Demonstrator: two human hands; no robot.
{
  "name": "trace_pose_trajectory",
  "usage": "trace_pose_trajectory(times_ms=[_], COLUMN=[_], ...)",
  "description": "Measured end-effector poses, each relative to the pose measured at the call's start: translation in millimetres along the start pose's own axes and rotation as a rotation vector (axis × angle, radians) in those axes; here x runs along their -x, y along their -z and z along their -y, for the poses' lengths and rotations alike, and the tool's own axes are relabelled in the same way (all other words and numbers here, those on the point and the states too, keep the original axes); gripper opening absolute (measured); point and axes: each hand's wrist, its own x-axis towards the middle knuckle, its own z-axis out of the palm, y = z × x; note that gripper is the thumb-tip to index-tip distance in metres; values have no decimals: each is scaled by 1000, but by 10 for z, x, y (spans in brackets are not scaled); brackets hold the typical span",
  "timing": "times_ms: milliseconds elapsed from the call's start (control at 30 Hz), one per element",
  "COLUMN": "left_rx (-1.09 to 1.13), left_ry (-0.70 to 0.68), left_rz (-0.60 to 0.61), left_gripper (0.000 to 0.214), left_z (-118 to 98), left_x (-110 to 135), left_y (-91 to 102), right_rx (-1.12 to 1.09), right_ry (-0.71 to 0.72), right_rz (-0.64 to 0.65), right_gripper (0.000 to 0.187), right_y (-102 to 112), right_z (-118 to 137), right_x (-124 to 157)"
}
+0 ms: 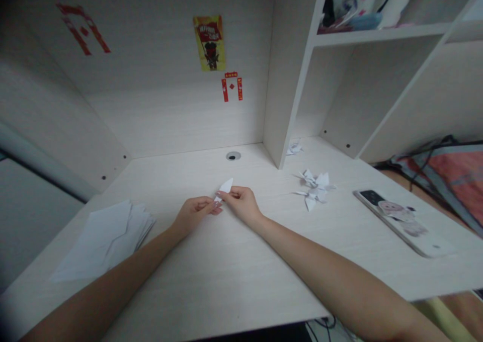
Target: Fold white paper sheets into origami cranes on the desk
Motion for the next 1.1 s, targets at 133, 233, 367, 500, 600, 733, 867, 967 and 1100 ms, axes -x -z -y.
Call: trace_pose_trajectory(times_ms=[133,233,367,500,600,733,867,967,1100], left_rx=[-69,-83,-69,-79,-98,-128,-137,-119,-102], left_ry=[7,7,24,25,28,22,8,-6,-16], left_rz=[0,10,9,11,10,13,24,34,32], left_gripper=[27,26,25,25,26,28,28,28,26], left_z=[-40,-40,-17,-29,-48,-45,-33,-28,-35], left_x=[27,29,17,16,17,15,18,25,31], left_y=[-20,-22,-16,-14,-15,-14,-8,-4,-10], right_rx=[37,51,48,36,49,36,28,26,25], right_ry=[9,16,7,-4,-11,-16,-23,-26,-29], right_rz=[-61,-81,-127,-153,-162,-172,-178,-191,-199], right_gripper=[30,30,34,36,38,38,37,37,38], right_y=[7,7,24,45,46,37,34,32,24], right_z=[-6,-2,-26,-56,-60,-44,-18,3,26], right_x=[8,14,-1,-25,-32,-27,-16,-11,-8])
